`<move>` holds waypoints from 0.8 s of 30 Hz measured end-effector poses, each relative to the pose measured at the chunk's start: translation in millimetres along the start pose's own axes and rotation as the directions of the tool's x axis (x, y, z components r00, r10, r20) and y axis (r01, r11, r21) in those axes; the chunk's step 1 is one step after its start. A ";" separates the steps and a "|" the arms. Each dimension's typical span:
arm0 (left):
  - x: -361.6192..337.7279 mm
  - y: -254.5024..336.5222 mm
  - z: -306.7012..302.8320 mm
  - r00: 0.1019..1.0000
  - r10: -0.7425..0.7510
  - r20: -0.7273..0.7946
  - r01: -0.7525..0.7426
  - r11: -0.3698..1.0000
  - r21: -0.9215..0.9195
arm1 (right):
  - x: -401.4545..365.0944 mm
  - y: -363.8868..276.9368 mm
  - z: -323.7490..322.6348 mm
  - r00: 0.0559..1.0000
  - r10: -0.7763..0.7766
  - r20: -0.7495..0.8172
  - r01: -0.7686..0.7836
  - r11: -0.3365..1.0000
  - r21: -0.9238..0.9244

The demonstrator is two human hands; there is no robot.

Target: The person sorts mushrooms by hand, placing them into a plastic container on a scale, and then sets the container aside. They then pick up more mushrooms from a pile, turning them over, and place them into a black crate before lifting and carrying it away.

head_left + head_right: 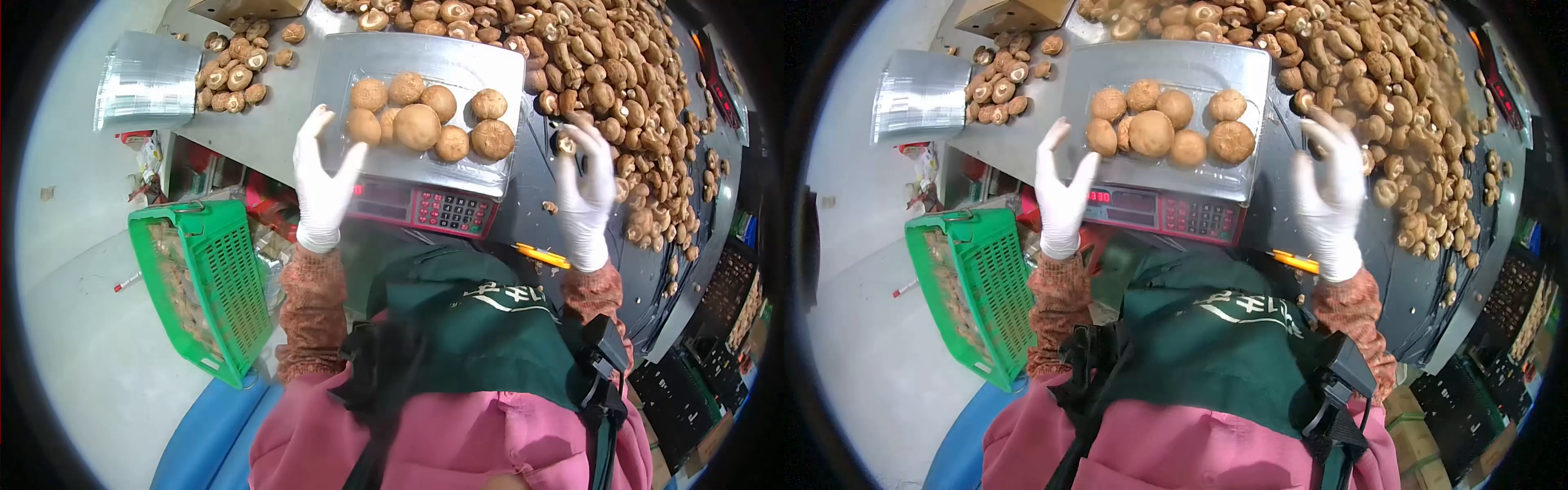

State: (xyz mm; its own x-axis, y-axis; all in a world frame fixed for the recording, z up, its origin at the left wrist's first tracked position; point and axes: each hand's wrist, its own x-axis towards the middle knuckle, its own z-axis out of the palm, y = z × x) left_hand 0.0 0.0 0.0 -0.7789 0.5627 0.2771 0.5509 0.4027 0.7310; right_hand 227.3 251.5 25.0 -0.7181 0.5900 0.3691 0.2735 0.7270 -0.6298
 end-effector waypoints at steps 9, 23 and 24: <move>14.2 9.4 -19.5 0.982 -0.127 -0.139 0.106 0.983 -0.149 | -89.0 78.0 -86.2 0.859 0.447 -0.251 -0.435 0.894 0.103; 73.9 49.4 67.6 0.987 0.046 0.153 -0.095 0.939 0.330 | -156.1 163.2 -154.6 0.795 0.302 -0.526 -0.498 0.821 -0.281; 78.5 50.0 78.0 0.978 0.088 0.191 -0.149 0.930 0.336 | -163.6 179.3 -158.7 0.762 0.311 -0.567 -0.503 0.837 -0.216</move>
State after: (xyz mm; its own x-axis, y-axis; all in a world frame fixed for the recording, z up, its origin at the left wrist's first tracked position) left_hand -10.2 120.6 9.6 -0.6560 0.7231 0.2164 0.7292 0.5332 0.4288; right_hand 495.3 341.1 -39.9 -0.0991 0.8755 0.4730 0.7284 0.3877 -0.5649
